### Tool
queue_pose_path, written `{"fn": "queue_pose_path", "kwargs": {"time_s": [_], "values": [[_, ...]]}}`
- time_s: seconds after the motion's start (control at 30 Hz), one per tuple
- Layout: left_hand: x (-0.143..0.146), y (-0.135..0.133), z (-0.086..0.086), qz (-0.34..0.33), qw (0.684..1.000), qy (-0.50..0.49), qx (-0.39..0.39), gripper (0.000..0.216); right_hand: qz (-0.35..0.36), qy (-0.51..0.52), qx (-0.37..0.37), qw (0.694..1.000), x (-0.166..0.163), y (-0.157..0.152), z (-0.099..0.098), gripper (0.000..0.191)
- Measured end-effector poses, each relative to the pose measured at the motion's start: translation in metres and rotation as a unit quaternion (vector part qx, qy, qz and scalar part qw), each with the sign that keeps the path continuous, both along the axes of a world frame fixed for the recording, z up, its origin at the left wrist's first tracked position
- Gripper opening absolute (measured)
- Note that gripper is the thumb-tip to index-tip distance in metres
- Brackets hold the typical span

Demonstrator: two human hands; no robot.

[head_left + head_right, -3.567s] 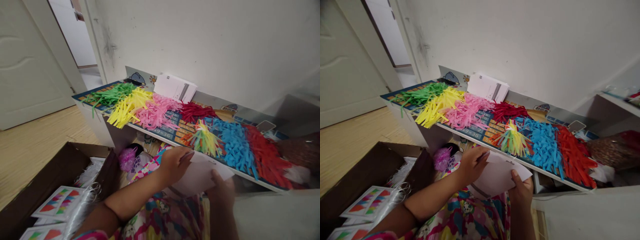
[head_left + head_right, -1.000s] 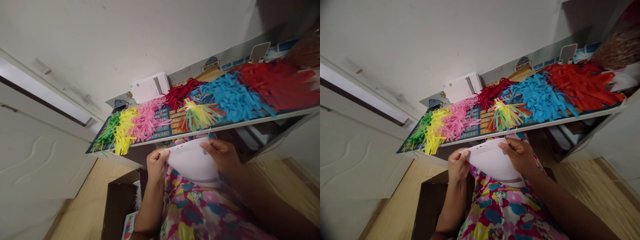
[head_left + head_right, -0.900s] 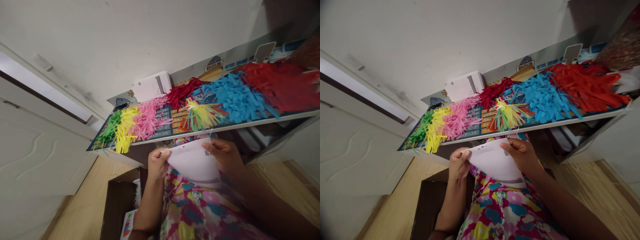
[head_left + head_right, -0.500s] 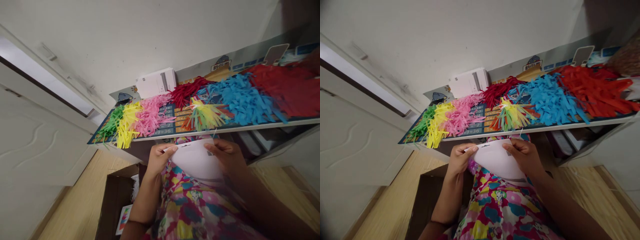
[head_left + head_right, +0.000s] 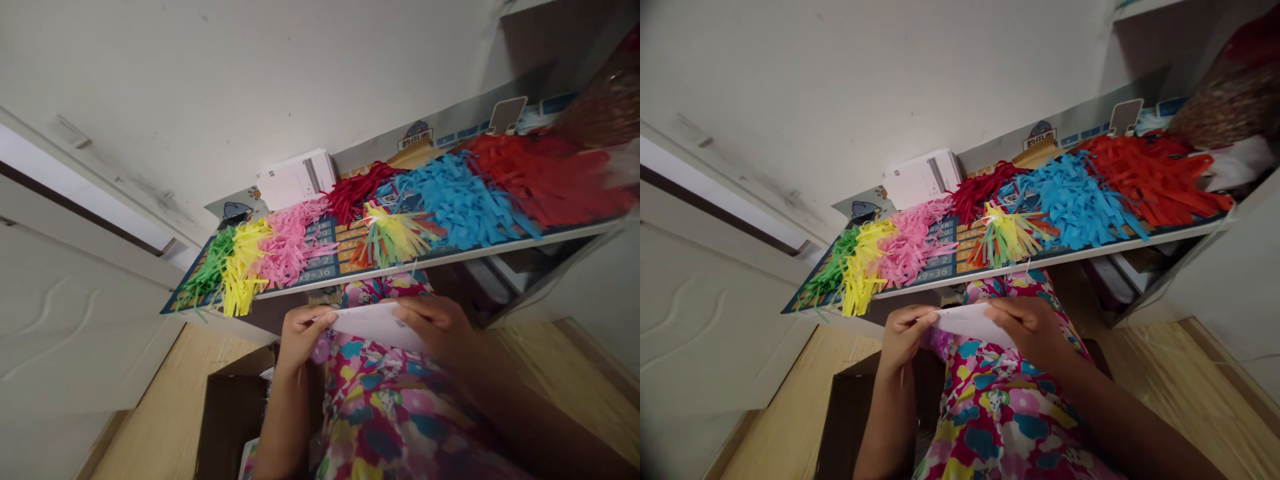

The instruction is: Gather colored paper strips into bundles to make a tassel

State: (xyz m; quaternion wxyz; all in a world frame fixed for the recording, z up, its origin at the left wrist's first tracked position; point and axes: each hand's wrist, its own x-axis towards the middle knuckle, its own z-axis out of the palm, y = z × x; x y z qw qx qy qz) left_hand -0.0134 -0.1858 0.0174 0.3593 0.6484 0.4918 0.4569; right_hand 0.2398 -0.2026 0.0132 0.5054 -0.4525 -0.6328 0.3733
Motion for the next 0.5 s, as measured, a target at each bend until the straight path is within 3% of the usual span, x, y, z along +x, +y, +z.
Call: {"fn": "queue_pose_path", "kwargs": {"time_s": [0.13, 0.3, 0.5], "values": [[-0.013, 0.001, 0.010, -0.104, 0.993, 0.048, 0.014, 0.011, 0.065, -0.025, 0.109, 0.992, -0.010, -0.016, 0.008, 0.024], [-0.019, -0.002, 0.003, -0.166, 0.985, -0.013, 0.041, 0.013, 0.105, -0.032, 0.224, 0.968, -0.014, -0.024, 0.017, 0.023], [-0.012, -0.006, 0.004, -0.154, 0.987, 0.005, 0.050, 0.016, 0.085, -0.035, 0.254, 0.963, -0.012, -0.026, 0.016, 0.022]]}}
